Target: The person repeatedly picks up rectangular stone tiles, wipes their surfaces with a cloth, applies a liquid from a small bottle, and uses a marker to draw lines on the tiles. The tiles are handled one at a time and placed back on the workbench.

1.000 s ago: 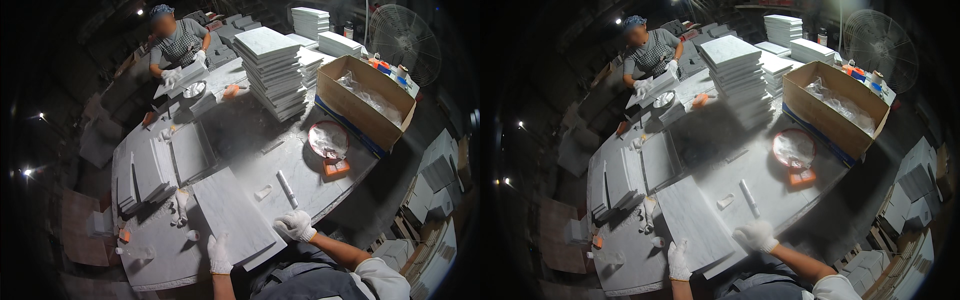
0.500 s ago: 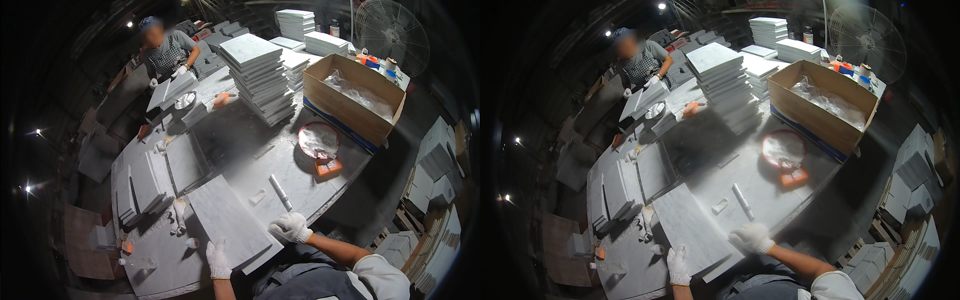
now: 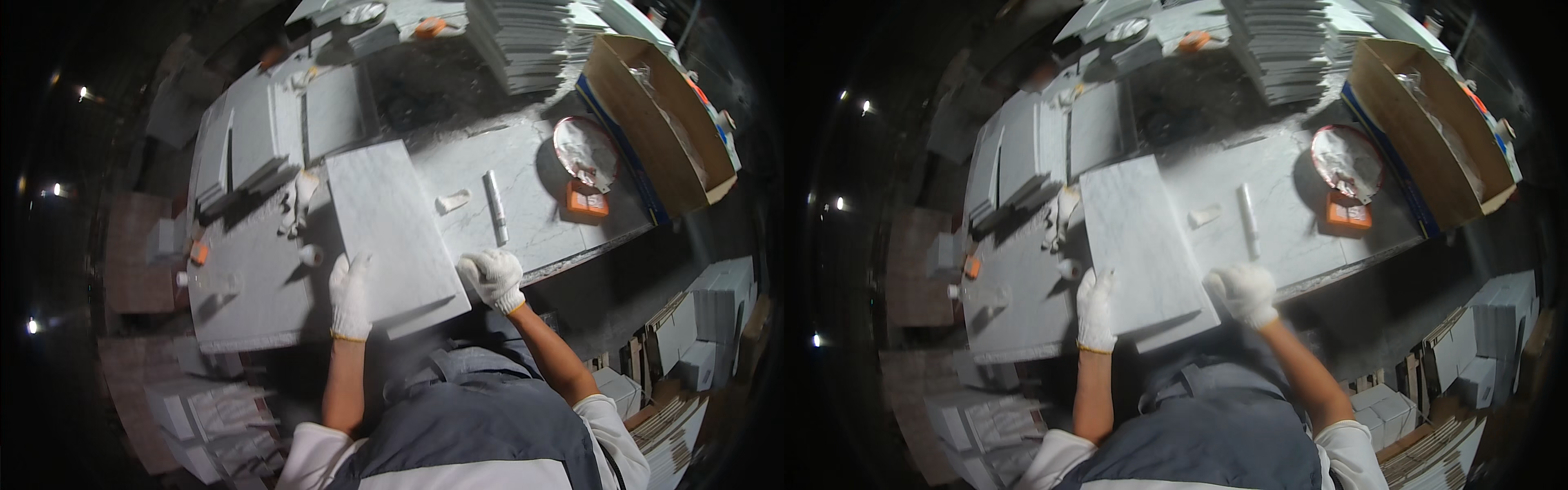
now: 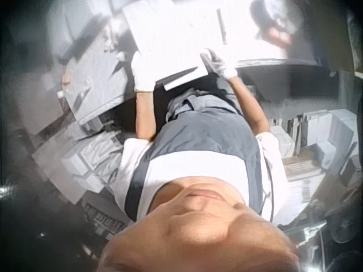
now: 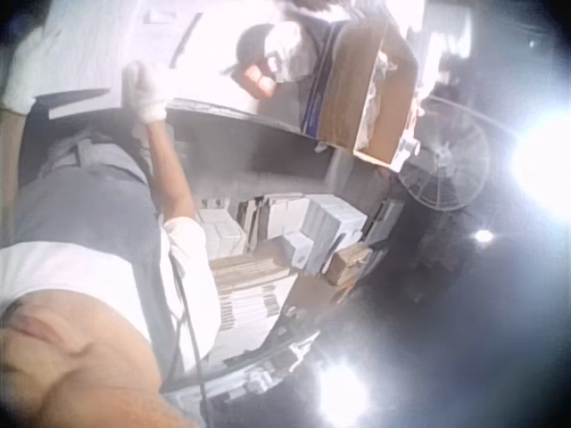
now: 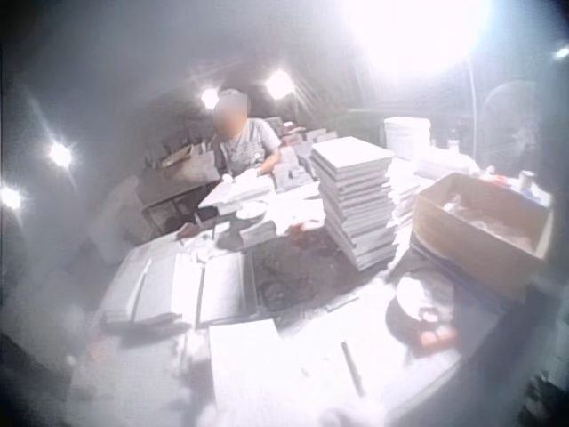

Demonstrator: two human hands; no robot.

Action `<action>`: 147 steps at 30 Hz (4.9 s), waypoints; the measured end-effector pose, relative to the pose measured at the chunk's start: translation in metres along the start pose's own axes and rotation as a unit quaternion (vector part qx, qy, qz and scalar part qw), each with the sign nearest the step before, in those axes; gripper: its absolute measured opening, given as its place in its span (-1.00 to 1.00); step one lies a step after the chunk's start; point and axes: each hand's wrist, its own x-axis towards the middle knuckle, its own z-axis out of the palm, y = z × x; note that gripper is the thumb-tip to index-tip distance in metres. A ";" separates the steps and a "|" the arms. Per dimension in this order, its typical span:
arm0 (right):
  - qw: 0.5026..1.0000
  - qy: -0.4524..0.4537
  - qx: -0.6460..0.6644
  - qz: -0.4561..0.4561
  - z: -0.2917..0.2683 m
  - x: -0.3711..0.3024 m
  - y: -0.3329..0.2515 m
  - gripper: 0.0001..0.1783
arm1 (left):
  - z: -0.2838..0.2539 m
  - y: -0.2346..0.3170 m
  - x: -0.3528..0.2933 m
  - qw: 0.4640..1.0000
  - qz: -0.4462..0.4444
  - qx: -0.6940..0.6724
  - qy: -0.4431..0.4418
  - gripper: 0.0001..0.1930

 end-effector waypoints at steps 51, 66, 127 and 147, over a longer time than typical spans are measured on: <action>0.998 0.042 -0.037 -0.017 0.008 -0.004 -0.001 -0.82 | -0.324 0.002 0.024 0.866 0.110 0.412 0.260 -0.56; 1.000 -0.004 0.030 0.006 -0.005 -0.002 -0.002 -0.84 | 0.028 -0.022 0.093 0.474 0.517 0.691 -0.176 -0.17; 0.822 -0.045 0.465 0.327 -0.058 -0.025 -0.069 -0.57 | 0.013 -0.024 -0.073 0.756 0.508 0.388 -0.143 -0.43; 0.952 0.194 -0.059 0.227 -0.195 0.041 0.071 -0.41 | -0.001 -0.056 -0.031 0.732 0.513 0.448 -0.012 -0.50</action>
